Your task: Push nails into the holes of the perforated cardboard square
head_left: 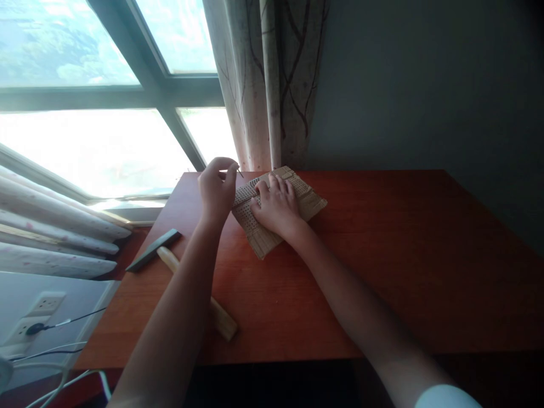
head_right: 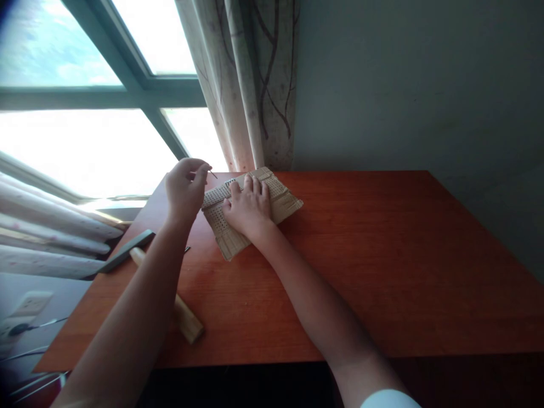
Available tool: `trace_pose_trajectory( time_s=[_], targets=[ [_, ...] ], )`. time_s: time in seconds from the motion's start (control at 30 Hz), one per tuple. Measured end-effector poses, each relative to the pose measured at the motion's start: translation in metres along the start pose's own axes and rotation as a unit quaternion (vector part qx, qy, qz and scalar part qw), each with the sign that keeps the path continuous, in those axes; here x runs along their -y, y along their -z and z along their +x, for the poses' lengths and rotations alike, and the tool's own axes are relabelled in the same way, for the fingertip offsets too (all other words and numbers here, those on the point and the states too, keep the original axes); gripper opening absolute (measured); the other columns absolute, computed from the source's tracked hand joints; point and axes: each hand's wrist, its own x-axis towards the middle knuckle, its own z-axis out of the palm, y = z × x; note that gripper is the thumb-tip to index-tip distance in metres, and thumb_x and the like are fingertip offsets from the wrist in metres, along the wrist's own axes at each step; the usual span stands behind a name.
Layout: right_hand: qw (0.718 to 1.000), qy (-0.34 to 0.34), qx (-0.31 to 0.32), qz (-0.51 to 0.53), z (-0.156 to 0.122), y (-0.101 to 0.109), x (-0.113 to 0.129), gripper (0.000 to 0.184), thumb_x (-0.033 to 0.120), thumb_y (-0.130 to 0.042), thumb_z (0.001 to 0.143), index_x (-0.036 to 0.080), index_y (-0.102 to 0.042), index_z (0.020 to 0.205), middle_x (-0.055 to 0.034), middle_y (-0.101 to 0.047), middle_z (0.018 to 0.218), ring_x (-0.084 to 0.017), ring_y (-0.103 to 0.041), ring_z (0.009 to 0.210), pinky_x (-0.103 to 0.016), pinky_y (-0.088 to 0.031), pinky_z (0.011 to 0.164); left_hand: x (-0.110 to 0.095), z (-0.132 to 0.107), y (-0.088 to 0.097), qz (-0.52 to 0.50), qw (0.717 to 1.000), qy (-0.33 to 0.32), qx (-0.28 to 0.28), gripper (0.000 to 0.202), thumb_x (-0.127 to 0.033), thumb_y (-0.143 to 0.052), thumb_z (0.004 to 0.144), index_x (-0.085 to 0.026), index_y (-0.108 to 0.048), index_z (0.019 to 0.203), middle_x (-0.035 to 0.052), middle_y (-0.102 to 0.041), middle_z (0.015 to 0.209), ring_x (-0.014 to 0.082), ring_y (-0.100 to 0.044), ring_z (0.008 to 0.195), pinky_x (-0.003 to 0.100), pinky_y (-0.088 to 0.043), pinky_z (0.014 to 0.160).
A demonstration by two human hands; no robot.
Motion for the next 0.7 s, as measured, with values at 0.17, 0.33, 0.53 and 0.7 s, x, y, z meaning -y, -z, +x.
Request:
trace_pose_trajectory(
  time_s=[0.17, 0.33, 0.53, 0.7],
  targets=[
    [1.000, -0.003, 0.000, -0.001, 0.000, -0.002, -0.001, 0.039, 0.038, -0.047, 0.096, 0.016, -0.059, 0.127, -0.0220, -0.044, 0.155, -0.034, -0.037, 0.145, -0.051, -0.023, 0.118, -0.004, -0.005, 0.028, 0.004, 1.000, -0.014, 0.014, 0.015, -0.029, -0.060, 0.089, -0.018, -0.070, 0.090, 0.0028, -0.072, 0.084, 0.0141, -0.066, 0.075, 0.025, -0.050, 0.068],
    [1.000, -0.001, -0.001, -0.001, 0.000, 0.001, 0.000, 0.037, 0.038, -0.048, 0.096, 0.017, -0.059, 0.124, -0.0219, -0.045, 0.154, -0.034, -0.038, 0.144, -0.051, -0.024, 0.117, 0.026, -0.041, 0.070, 0.131, 0.987, 0.056, 0.079, 0.020, -0.037, -0.065, 0.084, -0.020, -0.074, 0.090, 0.0009, -0.072, 0.079, 0.0146, -0.063, 0.066, 0.027, -0.047, 0.064],
    [1.000, -0.003, 0.008, 0.002, -0.001, 0.005, 0.001, 0.034, 0.037, -0.049, 0.096, 0.017, -0.059, 0.121, -0.0214, -0.044, 0.155, -0.034, -0.037, 0.145, -0.051, -0.025, 0.117, 0.061, -0.086, 0.107, 0.237, 0.958, 0.065, 0.148, 0.028, -0.045, -0.062, 0.085, -0.021, -0.075, 0.091, 0.0014, -0.066, 0.070, 0.0172, -0.061, 0.064, 0.029, -0.045, 0.064],
    [1.000, -0.003, 0.005, -0.002, -0.001, 0.004, 0.001, 0.036, 0.038, -0.048, 0.096, 0.016, -0.058, 0.123, -0.0217, -0.044, 0.155, -0.035, -0.038, 0.144, -0.051, -0.024, 0.118, 0.067, -0.108, 0.118, 0.259, 0.948, 0.055, 0.175, 0.030, -0.046, -0.058, 0.087, -0.021, -0.074, 0.091, 0.0020, -0.066, 0.070, 0.0175, -0.059, 0.062, 0.030, -0.044, 0.062]
  ],
)
